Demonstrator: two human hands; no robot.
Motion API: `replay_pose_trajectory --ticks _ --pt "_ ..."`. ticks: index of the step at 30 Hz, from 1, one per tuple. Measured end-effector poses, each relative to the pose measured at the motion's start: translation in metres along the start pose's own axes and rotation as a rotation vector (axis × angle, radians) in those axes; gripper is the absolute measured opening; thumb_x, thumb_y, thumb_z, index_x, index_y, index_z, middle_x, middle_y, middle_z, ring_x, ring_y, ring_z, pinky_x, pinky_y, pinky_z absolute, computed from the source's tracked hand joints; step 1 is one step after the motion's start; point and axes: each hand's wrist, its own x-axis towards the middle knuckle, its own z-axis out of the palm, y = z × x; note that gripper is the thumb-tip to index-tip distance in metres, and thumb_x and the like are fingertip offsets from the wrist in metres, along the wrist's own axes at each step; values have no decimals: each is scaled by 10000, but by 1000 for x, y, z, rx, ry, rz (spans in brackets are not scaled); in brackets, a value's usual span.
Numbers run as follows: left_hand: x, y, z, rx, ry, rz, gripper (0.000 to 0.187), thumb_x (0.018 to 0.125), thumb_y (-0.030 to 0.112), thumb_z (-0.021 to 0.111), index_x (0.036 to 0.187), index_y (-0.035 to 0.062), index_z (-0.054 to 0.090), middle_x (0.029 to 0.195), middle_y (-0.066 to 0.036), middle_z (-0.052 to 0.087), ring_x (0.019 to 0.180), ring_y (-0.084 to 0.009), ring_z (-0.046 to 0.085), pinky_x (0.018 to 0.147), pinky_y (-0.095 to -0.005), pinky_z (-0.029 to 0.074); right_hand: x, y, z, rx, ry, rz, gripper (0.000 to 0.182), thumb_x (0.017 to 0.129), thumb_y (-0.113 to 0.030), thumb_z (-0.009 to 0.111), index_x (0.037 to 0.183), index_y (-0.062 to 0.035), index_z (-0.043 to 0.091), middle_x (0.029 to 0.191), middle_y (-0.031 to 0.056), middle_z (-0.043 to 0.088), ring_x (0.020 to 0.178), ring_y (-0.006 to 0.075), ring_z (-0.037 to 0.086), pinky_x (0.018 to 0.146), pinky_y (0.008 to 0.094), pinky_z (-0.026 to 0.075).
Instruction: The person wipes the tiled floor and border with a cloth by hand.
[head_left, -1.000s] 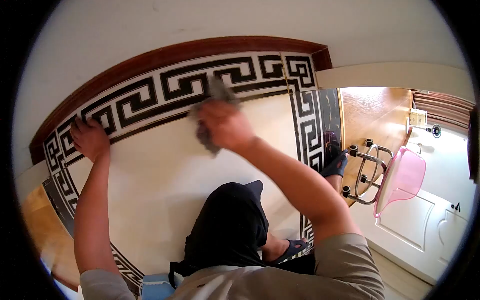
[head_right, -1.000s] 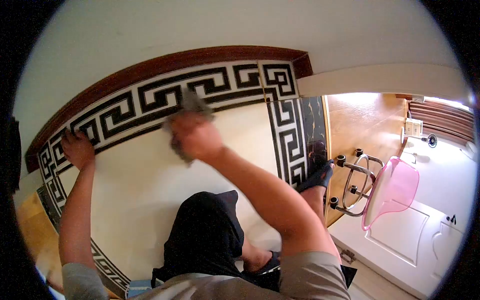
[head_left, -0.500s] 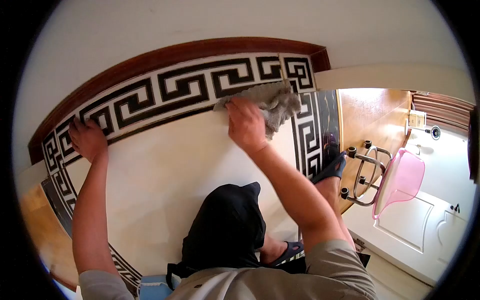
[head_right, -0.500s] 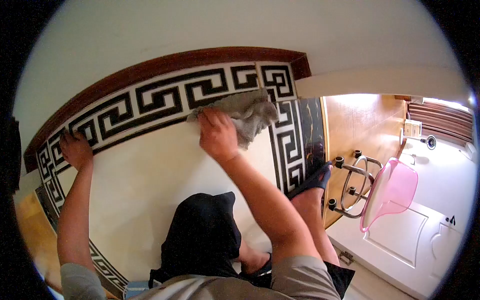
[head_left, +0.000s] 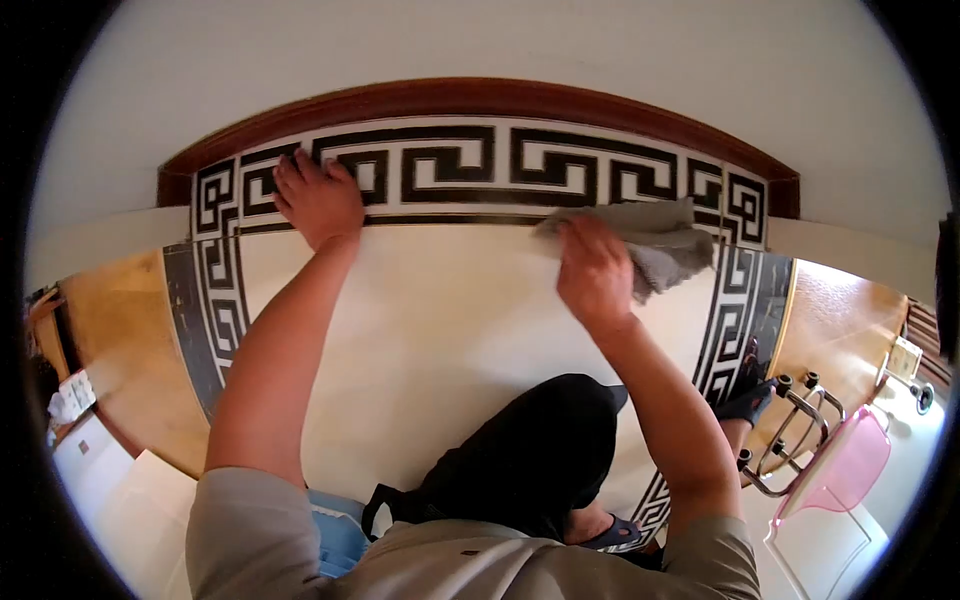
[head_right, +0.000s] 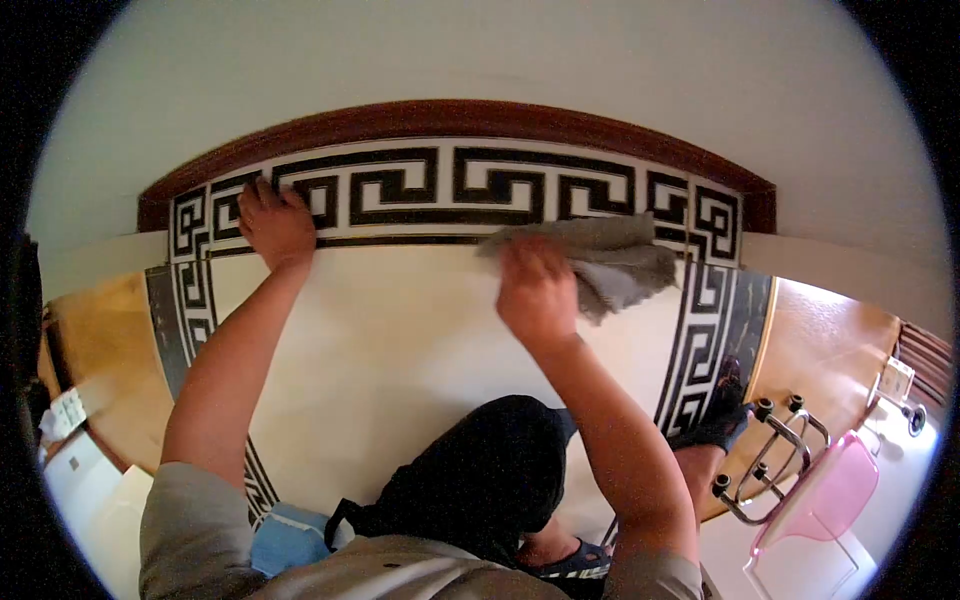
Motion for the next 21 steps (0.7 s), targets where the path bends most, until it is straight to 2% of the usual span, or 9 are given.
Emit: replay_pose_trajectory --ticks 4,6,9,10,11,14,15,17,21 --pt "0 2 -6 -36 -31 -30 488 958 309 416 1346 22 492 1446 -183 412 1402 -330 310 1147 -523 220 34 -66 26 108 -164 -99 288 682 -14 572 951 12 669 1026 176 666 945 324 633 854 402 519" --pt "-1 -4 0 -21 2 -8 474 953 309 433 1318 20 521 1431 -190 431 1389 -336 326 1134 -526 244 55 -105 38 125 -459 -52 255 725 -70 567 945 16 663 1012 166 661 921 319 627 828 401 521" --pt "4 -4 1 -15 -56 7 462 951 308 441 1304 27 543 1429 -189 441 1371 -341 349 1123 -525 263 77 -163 51 7 -435 -32 232 791 -122 540 932 6 672 971 179 651 905 293 630 789 371 518" --pt "4 -7 5 -4 -74 15 458 951 308 445 1300 31 551 1430 -185 444 1362 -344 360 1118 -525 270 76 -178 79 51 -432 36 229 793 -123 540 926 7 674 981 186 649 956 302 615 826 361 506" --pt "3 -7 8 23 -47 14 468 956 317 436 1322 41 533 1444 -176 434 1369 -339 355 1122 -521 266 81 -176 63 94 -432 -102 239 796 -109 538 960 10 665 1026 175 644 1026 292 589 894 362 484" --pt "-1 -3 4 35 -46 11 494 967 339 411 1368 61 488 1468 -158 414 1389 -321 337 1131 -514 256 75 -149 63 318 -493 -89 299 836 -126 556 1068 39 647 1098 216 639 1073 332 604 893 408 505" --pt "1 -5 3 33 -52 3 501 971 346 403 1380 66 474 1473 -154 410 1396 -314 330 1133 -512 253 64 -130 61 275 -545 -30 335 804 -104 556 1119 -31 645 1119 129 635 1130 275 556 961 371 469" --pt "1 -8 4 36 -38 15 508 975 355 392 1395 76 455 1480 -151 401 1405 -303 321 1136 -509 249 53 -82 26 374 -438 9 341 786 -96 574 1115 -62 656 1130 122 640 1147 283 562 949 374 489" --pt "-2 -5 2 66 -41 15 500 975 355 396 1385 78 468 1479 -148 403 1404 -300 322 1134 -515 251 -2 27 -9 118 -152 -141 348 713 -60 607 1052 -81 681 1148 94 655 1078 294 616 914 389 519"
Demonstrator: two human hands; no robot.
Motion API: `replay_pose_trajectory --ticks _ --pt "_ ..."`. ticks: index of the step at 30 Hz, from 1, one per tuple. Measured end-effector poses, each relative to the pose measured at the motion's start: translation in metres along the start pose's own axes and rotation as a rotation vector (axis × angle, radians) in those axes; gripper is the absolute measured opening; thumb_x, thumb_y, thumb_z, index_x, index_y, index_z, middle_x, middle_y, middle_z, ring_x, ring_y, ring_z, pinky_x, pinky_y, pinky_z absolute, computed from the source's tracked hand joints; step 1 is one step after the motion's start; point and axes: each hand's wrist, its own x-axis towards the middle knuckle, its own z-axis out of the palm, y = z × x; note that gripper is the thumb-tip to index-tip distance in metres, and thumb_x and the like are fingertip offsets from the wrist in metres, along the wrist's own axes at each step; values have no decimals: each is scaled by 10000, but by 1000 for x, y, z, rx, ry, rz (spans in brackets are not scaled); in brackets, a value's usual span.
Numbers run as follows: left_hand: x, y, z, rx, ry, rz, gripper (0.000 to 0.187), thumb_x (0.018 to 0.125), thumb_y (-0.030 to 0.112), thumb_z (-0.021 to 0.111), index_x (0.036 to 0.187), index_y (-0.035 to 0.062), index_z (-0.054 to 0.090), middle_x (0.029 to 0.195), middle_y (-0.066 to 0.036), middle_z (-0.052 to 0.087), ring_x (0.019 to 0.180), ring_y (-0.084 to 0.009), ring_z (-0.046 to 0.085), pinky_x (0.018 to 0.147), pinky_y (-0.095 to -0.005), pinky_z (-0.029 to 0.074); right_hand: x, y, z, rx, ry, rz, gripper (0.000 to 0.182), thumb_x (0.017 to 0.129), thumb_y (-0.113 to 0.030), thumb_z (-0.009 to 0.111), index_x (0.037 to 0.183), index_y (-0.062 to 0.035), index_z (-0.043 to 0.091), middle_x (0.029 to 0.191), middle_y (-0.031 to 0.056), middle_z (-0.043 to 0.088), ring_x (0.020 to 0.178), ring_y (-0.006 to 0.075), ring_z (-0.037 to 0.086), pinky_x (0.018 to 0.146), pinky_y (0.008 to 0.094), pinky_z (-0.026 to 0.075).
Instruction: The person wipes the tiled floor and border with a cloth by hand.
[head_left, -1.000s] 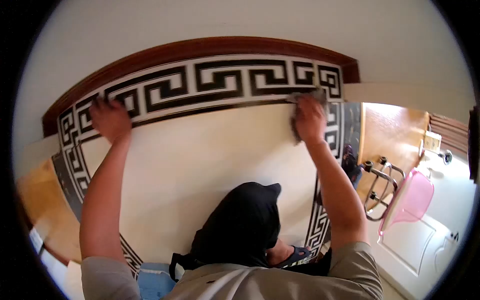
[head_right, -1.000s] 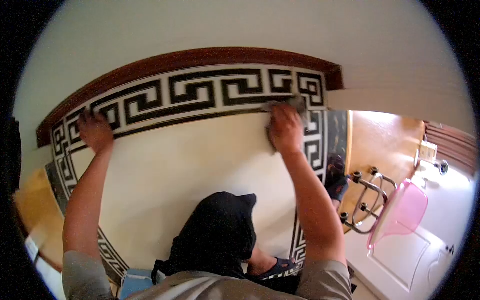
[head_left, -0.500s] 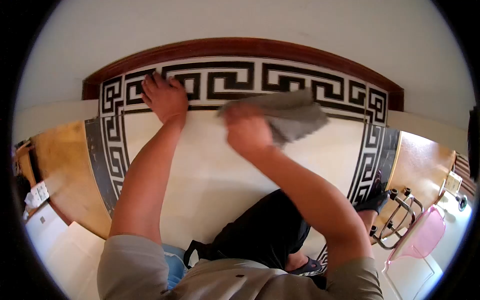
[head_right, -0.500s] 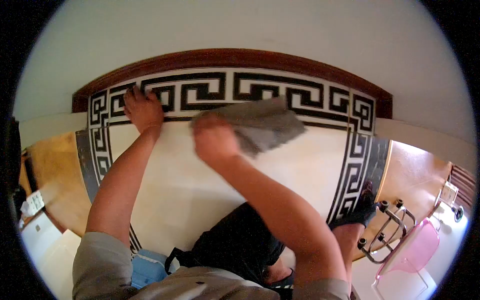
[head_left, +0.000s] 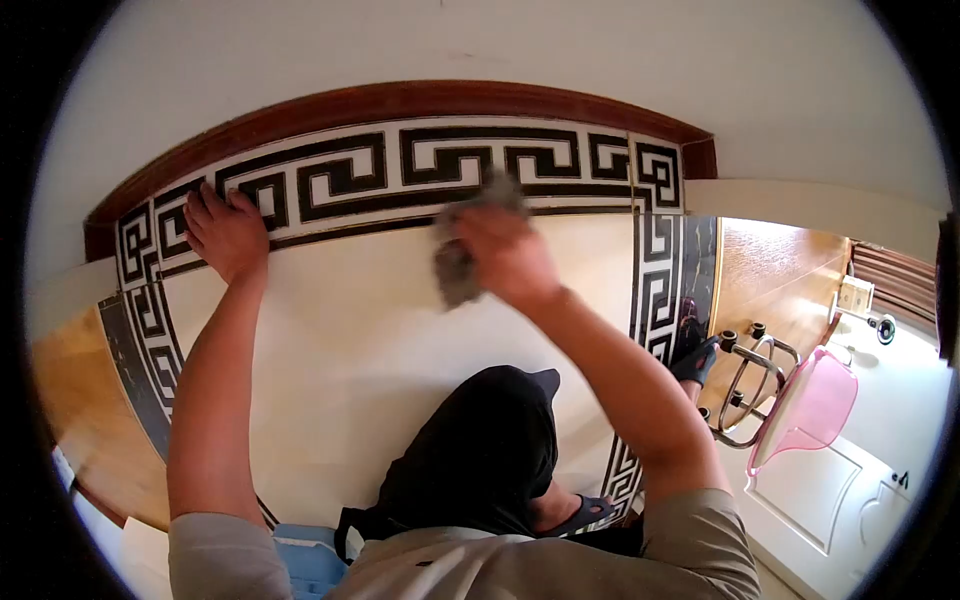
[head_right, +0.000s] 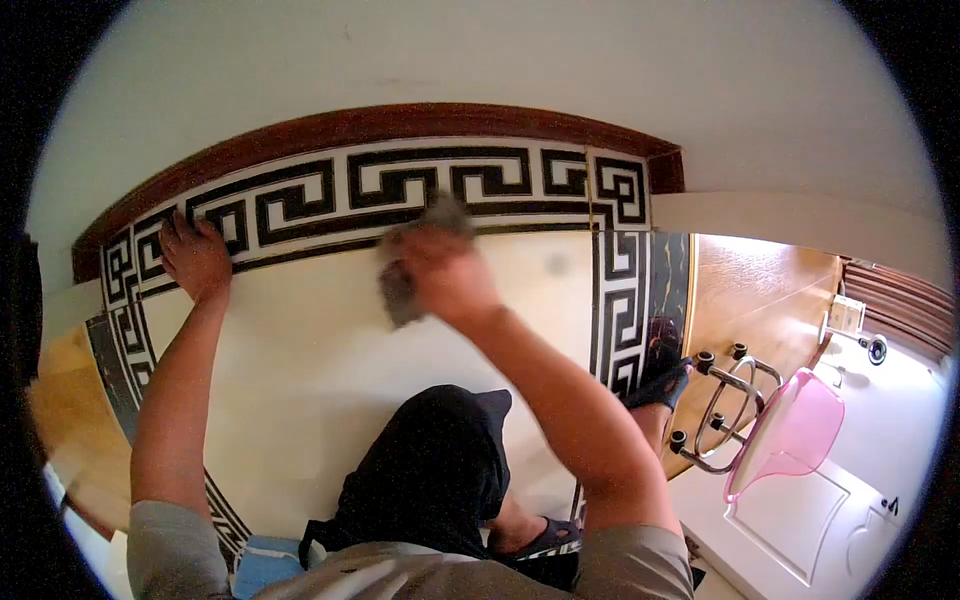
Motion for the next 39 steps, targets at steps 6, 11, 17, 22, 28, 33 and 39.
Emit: replay_pose_trajectory --ticks 6,11,17,22,28,33,39 --pt "3 3 0 -10 20 -6 488 966 342 413 1363 68 490 1442 -150 444 1385 -308 350 1112 -524 277 -93 120 -69 -246 27 320 311 780 50 570 1045 -60 691 1116 125 676 1043 306 646 909 390 532" --pt "3 1 1 15 3 0 506 969 345 403 1375 52 475 1451 -163 428 1395 -321 332 1129 -523 250 -73 93 -55 -223 63 308 320 767 -3 584 1062 -75 686 1145 126 667 1074 323 618 912 416 518" --pt "2 2 0 -37 10 -17 501 973 340 398 1370 44 480 1455 -172 422 1387 -326 341 1133 -519 241 19 -32 24 80 -4 155 256 726 -31 558 963 -14 653 956 168 644 914 329 612 817 445 519" --pt "3 -1 6 -1 35 19 472 969 318 409 1338 48 523 1448 -175 436 1366 -323 375 1099 -520 295 89 -140 80 118 -254 -10 316 754 -99 571 1038 0 667 1169 180 621 1139 329 547 980 414 448" --pt "5 -6 7 14 10 31 498 1000 357 356 1394 77 475 1471 -149 415 1370 -315 374 1115 -497 294 78 -117 62 203 -219 22 269 769 -112 591 1006 -25 685 1185 144 619 1145 301 549 964 404 476" --pt "4 -5 7 92 4 37 496 1019 360 334 1403 76 468 1465 -148 423 1361 -313 387 1101 -497 325 6 -18 12 80 71 20 279 739 -85 625 1012 -68 678 1148 87 645 1075 283 613 922 386 508" --pt "7 -10 17 105 -84 4 541 1004 423 326 1450 128 409 1515 -131 358 1410 -279 328 1146 -493 255 -77 91 -75 -105 22 387 268 758 -15 607 1005 -82 689 1146 96 661 1077 282 622 918 382 510"
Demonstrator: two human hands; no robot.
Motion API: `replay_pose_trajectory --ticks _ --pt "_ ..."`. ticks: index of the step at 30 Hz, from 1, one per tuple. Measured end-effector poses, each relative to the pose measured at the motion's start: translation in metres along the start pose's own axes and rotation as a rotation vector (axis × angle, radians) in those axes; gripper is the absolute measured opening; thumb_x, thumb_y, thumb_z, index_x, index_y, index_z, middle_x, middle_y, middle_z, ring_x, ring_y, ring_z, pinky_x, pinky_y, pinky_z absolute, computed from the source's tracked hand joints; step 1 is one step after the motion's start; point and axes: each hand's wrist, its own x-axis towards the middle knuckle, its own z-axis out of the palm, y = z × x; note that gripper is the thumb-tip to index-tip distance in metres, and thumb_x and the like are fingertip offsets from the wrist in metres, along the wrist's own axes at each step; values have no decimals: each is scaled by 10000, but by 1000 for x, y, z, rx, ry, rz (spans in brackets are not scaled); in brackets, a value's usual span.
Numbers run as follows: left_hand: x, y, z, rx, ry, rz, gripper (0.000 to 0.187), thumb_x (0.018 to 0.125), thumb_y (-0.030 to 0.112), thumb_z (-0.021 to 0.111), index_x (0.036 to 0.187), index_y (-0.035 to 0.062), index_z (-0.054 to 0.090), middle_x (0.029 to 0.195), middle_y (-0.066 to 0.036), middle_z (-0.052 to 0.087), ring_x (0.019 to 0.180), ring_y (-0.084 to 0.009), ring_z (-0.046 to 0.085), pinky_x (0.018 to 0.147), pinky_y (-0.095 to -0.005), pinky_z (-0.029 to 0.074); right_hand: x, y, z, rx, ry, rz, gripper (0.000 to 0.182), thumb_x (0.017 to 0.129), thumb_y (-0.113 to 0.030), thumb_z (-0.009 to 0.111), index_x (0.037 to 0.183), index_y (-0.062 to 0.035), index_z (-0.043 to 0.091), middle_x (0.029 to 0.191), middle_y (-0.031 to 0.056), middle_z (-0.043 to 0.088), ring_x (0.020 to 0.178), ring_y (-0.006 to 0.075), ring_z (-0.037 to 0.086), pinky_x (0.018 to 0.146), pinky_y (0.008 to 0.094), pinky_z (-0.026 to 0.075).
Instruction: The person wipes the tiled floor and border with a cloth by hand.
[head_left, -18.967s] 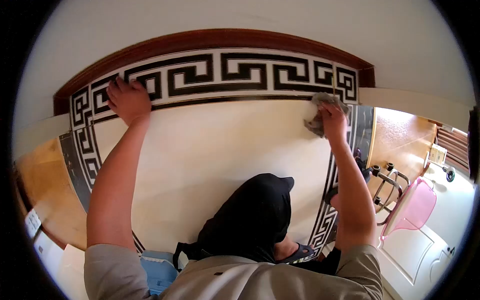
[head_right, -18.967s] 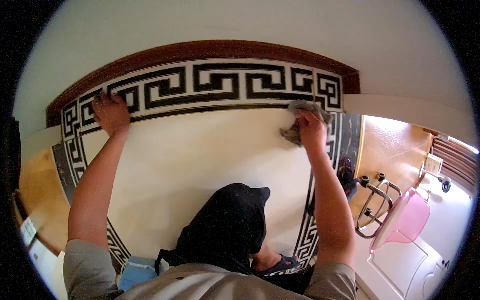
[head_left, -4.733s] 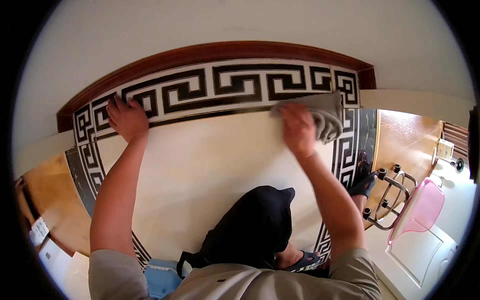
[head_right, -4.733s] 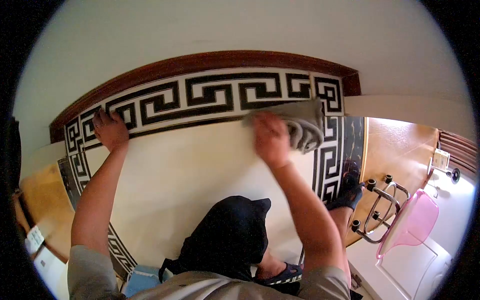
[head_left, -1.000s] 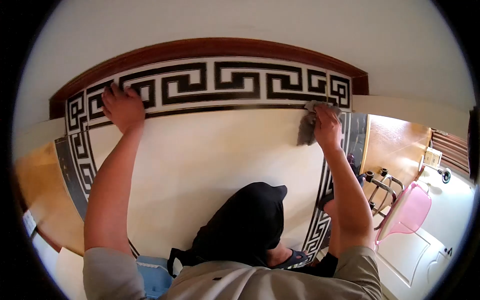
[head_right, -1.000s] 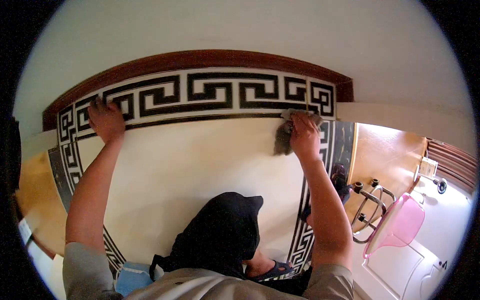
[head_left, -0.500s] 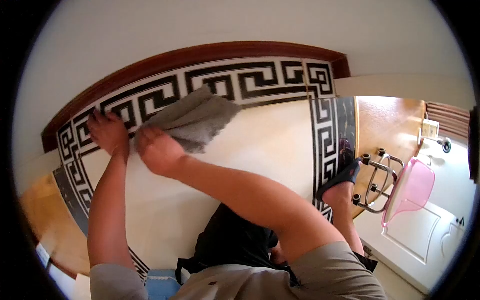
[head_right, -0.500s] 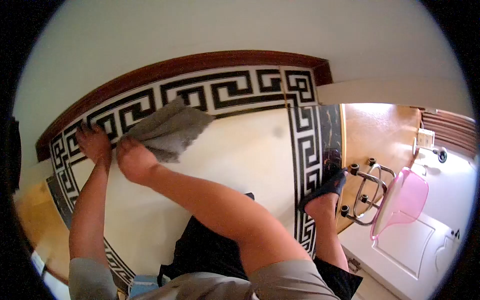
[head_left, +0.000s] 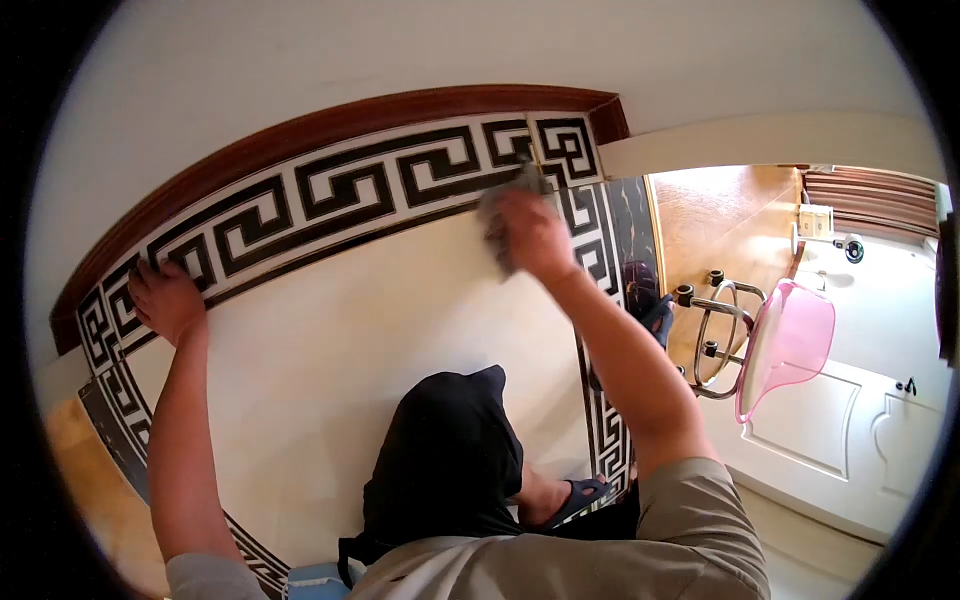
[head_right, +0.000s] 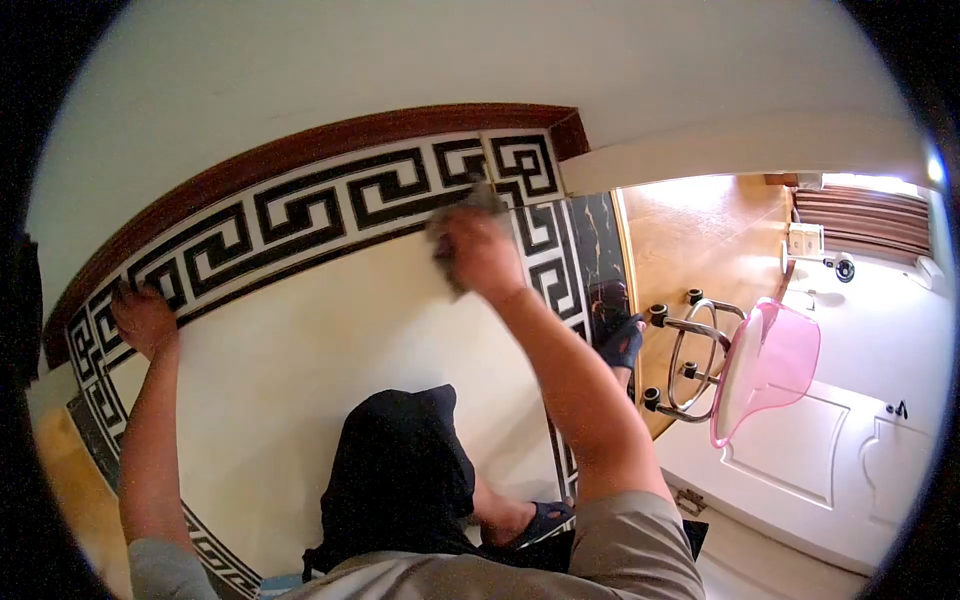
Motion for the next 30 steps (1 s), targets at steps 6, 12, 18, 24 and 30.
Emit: replay_pose_trajectory --ticks 6,12,18,24,30 --pt "0 -4 8 4 47 1 545 1004 434 313 1458 147 405 1525 -116 345 1419 -265 311 1139 -497 268 -13 59 2 -77 206 144 259 806 14 571 1038 -43 673 1150 107 650 1077 304 603 931 385 497" --pt "0 -6 10 49 47 10 543 1004 441 313 1458 160 408 1509 -95 369 1405 -256 335 1134 -488 279 -7 35 31 -36 375 227 231 813 -28 564 1033 -38 634 1149 132 609 1112 351 551 942 427 477" --pt "1 -7 8 -2 63 16 533 998 429 330 1445 154 426 1493 -94 392 1393 -257 354 1123 -480 294 -2 28 26 -61 297 166 299 780 6 560 1072 -26 608 1161 134 591 1133 350 524 974 423 453" --pt "2 -6 4 13 70 32 510 989 391 366 1405 115 471 1473 -106 426 1379 -269 375 1110 -487 310 2 18 40 -122 366 205 302 794 -11 532 1083 -21 617 1174 144 579 1128 368 516 966 433 450" --pt "-3 -1 1 3 96 -3 513 997 392 356 1410 107 462 1485 -107 407 1380 -280 373 1108 -488 309 8 16 44 -215 322 114 319 768 -11 533 1074 -29 621 1136 161 595 1088 371 539 935 447 468"
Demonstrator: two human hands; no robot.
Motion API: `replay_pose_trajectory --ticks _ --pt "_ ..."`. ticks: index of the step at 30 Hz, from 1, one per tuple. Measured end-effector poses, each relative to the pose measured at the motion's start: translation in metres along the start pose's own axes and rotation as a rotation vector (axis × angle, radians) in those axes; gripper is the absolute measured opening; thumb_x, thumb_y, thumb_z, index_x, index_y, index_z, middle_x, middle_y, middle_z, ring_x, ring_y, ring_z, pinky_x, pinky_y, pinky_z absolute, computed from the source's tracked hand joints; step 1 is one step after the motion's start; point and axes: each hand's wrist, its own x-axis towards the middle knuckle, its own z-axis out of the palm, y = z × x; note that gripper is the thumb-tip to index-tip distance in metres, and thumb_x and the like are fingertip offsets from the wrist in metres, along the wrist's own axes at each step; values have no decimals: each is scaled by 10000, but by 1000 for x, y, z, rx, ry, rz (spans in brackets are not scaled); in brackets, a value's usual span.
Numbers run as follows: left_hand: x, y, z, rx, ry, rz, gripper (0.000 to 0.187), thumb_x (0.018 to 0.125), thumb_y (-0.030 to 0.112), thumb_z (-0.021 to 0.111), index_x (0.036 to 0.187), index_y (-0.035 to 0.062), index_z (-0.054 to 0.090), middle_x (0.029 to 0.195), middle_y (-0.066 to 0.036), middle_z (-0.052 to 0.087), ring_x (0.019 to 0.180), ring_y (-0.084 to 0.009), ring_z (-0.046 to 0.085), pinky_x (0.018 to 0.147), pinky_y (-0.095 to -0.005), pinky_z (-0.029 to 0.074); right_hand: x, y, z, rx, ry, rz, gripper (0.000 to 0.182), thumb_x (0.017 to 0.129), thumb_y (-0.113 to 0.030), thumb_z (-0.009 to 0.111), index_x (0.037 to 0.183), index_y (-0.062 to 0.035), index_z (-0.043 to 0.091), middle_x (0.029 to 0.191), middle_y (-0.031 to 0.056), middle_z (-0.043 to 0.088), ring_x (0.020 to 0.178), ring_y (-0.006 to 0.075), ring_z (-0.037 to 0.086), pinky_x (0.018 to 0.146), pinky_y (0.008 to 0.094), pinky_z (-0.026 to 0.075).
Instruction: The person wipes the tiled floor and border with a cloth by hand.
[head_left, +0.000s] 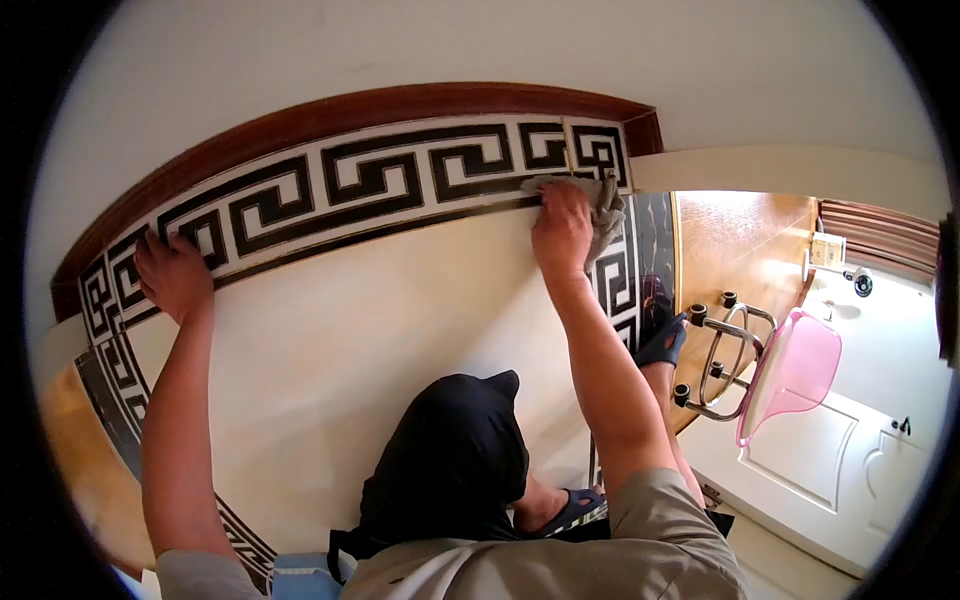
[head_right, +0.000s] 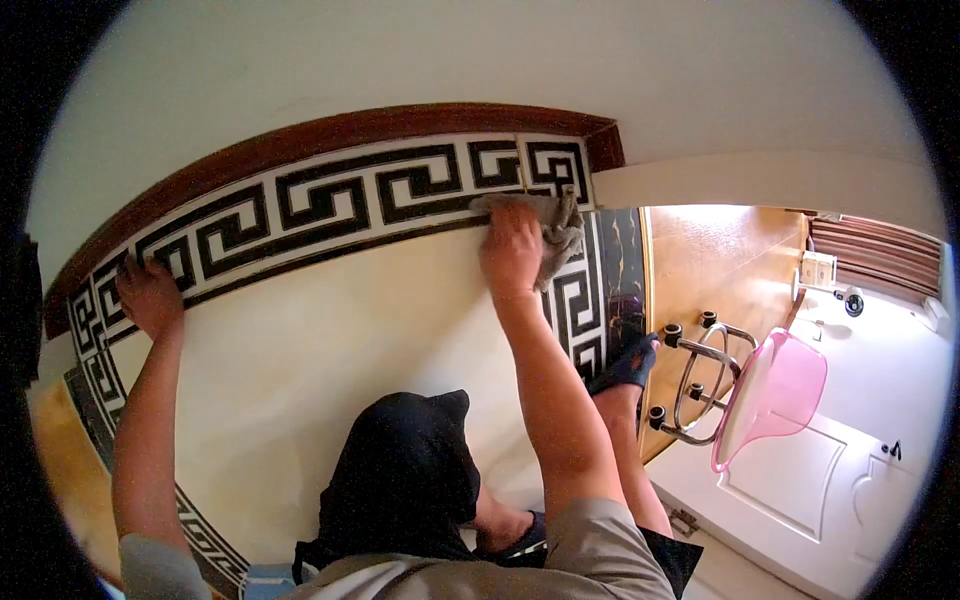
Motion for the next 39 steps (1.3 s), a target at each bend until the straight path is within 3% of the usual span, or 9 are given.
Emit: replay_pose_trajectory --ticks 8,11,12,15,20,24,30,34,39 --pt "6 -9 16 9 -40 10 506 1013 418 332 1439 164 432 1489 -106 389 1385 -279 360 1118 -479 299 1 -95 10 192 38 -203 320 710 -27 581 1011 -80 677 1028 125 650 984 311 613 839 418 516" --pt "2 -6 14 1 9 21 512 1010 426 326 1443 173 429 1495 -103 384 1388 -274 356 1120 -477 291 -8 -48 8 283 5 -247 323 716 -52 593 1020 -119 681 982 103 657 914 295 627 766 422 525" --pt "0 -8 13 -12 27 26 518 1009 428 323 1441 166 432 1497 -102 382 1389 -273 354 1121 -480 288 -14 -24 8 143 -66 -173 369 702 47 561 1017 -104 682 1022 70 676 946 257 644 769 380 541" --pt "4 -10 15 -14 -22 28 535 1001 428 326 1429 128 439 1490 -124 395 1401 -278 340 1125 -488 280 1 29 -6 15 29 -136 267 755 -11 608 994 -110 676 1036 74 673 981 298 629 864 394 509" --pt "4 -10 15 4 -42 15 534 1003 422 316 1428 122 438 1497 -126 390 1408 -280 331 1127 -493 276 -2 11 5 28 -2 -52 275 736 -25 553 981 -75 668 1031 120 651 990 316 605 865 427 493" --pt "6 -7 9 -13 -58 25 526 1010 414 311 1445 140 422 1507 -107 375 1406 -271 333 1134 -485 274 -5 -77 15 197 162 -208 249 717 -32 571 941 -73 673 1022 118 662 978 291 609 827 413 507" --pt "4 -8 8 39 -28 49 518 1010 414 325 1440 146 429 1489 -90 400 1390 -256 356 1123 -458 297 -4 -5 1 36 -137 -126 265 749 -31 570 967 -145 669 979 62 673 802 276 624 700 385 519" --pt "3 -4 6 106 -69 5 522 1010 426 314 1440 153 429 1497 -88 386 1397 -251 344 1130 -460 287 15 50 -27 -70 -28 -145 287 755 -30 592 1022 -102 666 1062 61 668 990 297 626 846 403 512" --pt "5 -4 12 58 -71 -16 529 1012 433 303 1450 160 415 1507 -85 371 1409 -243 325 1140 -464 268 6 34 -10 -12 37 76 291 746 -27 564 1018 -56 667 1082 106 653 1053 325 597 914 420 484"
